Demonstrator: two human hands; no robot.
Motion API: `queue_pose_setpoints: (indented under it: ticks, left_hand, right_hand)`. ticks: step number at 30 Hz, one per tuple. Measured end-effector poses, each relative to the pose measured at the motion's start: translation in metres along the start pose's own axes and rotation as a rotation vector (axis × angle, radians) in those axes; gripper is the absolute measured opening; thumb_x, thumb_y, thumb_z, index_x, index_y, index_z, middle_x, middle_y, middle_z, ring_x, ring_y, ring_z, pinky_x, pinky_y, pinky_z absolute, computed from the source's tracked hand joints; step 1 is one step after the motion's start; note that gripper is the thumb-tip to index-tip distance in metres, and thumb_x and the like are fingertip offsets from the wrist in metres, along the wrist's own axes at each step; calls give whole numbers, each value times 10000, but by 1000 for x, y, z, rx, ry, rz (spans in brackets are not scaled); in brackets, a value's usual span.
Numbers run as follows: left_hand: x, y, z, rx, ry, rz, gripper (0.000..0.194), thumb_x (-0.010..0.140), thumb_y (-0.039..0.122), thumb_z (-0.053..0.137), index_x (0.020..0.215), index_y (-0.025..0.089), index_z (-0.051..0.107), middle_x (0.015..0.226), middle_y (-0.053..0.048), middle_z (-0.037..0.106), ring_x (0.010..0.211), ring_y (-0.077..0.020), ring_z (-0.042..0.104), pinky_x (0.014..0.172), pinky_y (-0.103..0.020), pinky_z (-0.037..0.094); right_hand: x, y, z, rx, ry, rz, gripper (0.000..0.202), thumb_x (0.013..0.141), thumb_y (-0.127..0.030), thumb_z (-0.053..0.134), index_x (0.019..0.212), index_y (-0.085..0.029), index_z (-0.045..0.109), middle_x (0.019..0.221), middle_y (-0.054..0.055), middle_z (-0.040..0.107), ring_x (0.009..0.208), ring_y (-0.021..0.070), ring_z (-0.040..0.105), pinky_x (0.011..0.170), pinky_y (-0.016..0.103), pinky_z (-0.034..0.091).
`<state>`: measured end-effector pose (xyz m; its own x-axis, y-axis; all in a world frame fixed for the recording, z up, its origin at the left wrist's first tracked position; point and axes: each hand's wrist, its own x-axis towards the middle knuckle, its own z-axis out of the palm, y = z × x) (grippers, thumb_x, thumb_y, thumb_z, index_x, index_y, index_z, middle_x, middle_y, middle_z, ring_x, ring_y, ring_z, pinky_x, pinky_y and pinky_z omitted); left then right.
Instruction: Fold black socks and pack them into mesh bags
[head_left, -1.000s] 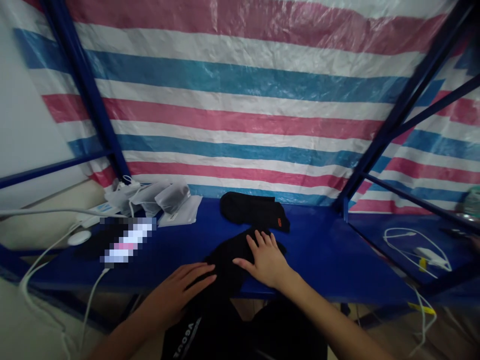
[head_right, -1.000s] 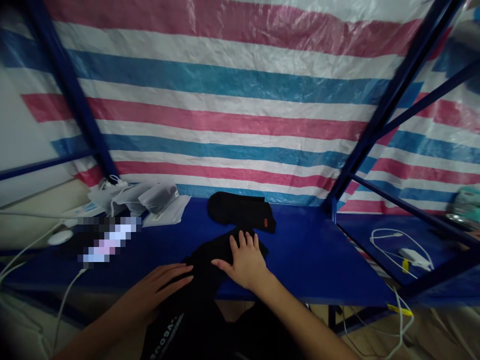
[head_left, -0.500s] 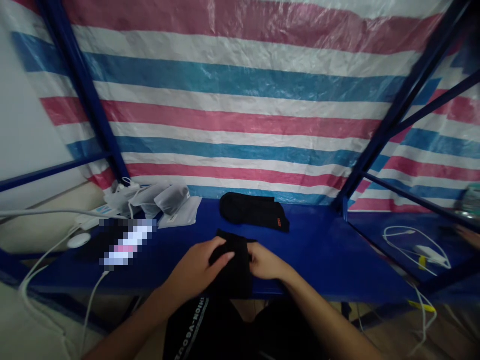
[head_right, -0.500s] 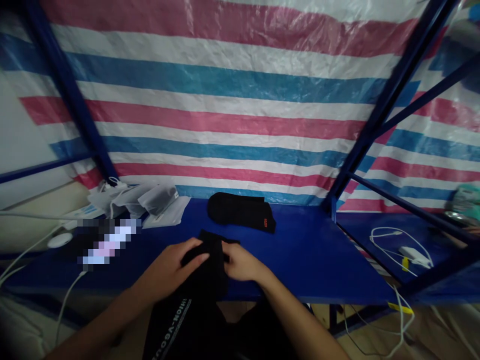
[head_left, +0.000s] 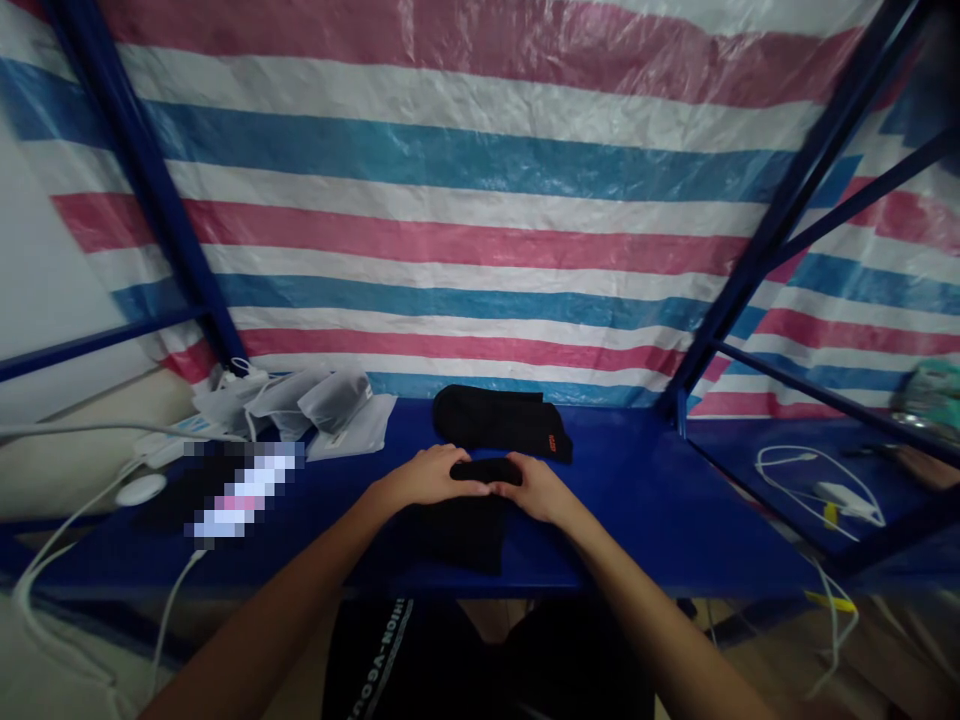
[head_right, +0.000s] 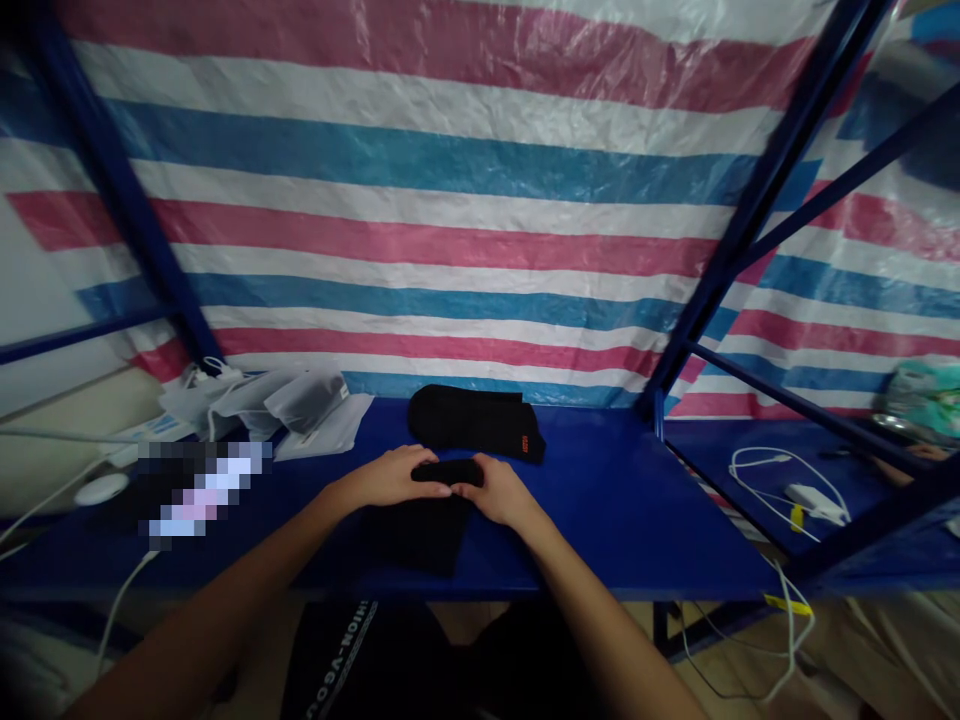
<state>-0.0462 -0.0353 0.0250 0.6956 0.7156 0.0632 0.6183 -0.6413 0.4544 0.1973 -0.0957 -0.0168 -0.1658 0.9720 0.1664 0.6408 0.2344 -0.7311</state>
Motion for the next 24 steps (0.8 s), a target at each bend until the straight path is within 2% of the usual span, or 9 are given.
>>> queue_pose_setpoints:
  ticks: [2, 4, 6, 9, 11, 14, 17, 20, 24]
  left_hand:
    - [-3, -2, -10, -39, -106, -64, 626, 796, 785, 744, 1056, 217, 776, 991, -79, 767, 882, -271, 701, 731, -315, 472]
    - [-3, 1, -20, -55, -124, -94, 591, 762, 768, 783, 930, 202, 761, 866, -55, 745, 772, -248, 679, 669, -307, 446]
    - [-1, 9, -30, -30, 38, -66, 542, 750, 704, 834, 913, 196, 740, 889, -50, 731, 810, -250, 679, 702, -314, 465]
    - [-7, 27, -35, 24, 406, 59, 415, 847, 508, 840, 1095, 202, 709, 1162, -79, 703, 1047, -265, 680, 887, -347, 516]
    - [-20, 36, -28, 92, 496, 146, 300, 931, 333, 768, 1192, 217, 677, 1287, -85, 666, 1166, -264, 652, 1005, -384, 504]
    - [-45, 41, -4, 193, 349, 237, 260, 956, 179, 699, 1209, 231, 672, 1263, -61, 698, 1184, -263, 646, 1049, -421, 486]
    - [-66, 39, 23, 156, 191, 256, 218, 976, 205, 713, 1190, 240, 695, 1200, -39, 737, 1138, -247, 665, 1017, -407, 501]
    - [-74, 38, 37, 59, 219, 234, 185, 1018, 319, 706, 1187, 245, 720, 1208, -48, 750, 1140, -247, 668, 1039, -415, 495]
    - [-69, 41, 34, -61, 262, 181, 248, 1039, 442, 668, 1136, 227, 744, 1152, -63, 768, 1090, -247, 686, 998, -403, 518]
  right_hand:
    - [4, -6, -3, 13, -25, -5, 248, 896, -342, 819, 1051, -179, 717, 905, 55, 763, 788, 226, 698, 697, 315, 510]
    - [8, -17, -11, 8, 4, -40, 223, 892, -330, 817, 1022, -181, 714, 857, 39, 740, 753, 220, 680, 697, 324, 520]
    - [9, -29, -22, -1, 128, -149, 177, 911, -301, 778, 1029, -192, 703, 898, 46, 727, 809, 230, 683, 758, 346, 543]
    - [0, -45, -40, -18, 325, -406, 182, 943, -195, 657, 1123, -215, 676, 1160, 101, 704, 1096, 267, 681, 964, 402, 547]
    - [-14, -48, -47, -65, 312, -502, 250, 926, -124, 597, 1141, -231, 665, 1308, 120, 660, 1247, 283, 637, 1060, 442, 518]
    - [-41, -43, -47, -141, 90, -490, 269, 896, -84, 602, 1097, -247, 675, 1332, 104, 677, 1272, 287, 634, 1100, 477, 497]
    - [-62, -31, -41, -80, -122, -414, 185, 912, -166, 704, 1078, -247, 700, 1200, 75, 748, 1139, 269, 698, 1020, 419, 537]
    - [-69, -21, -37, 8, -135, -299, 134, 970, -334, 733, 1071, -248, 717, 1054, 41, 773, 942, 237, 728, 866, 356, 562]
    - [-61, -13, -28, 101, -31, -182, 220, 1021, -397, 660, 1176, -245, 626, 834, -16, 705, 708, 191, 663, 686, 308, 532]
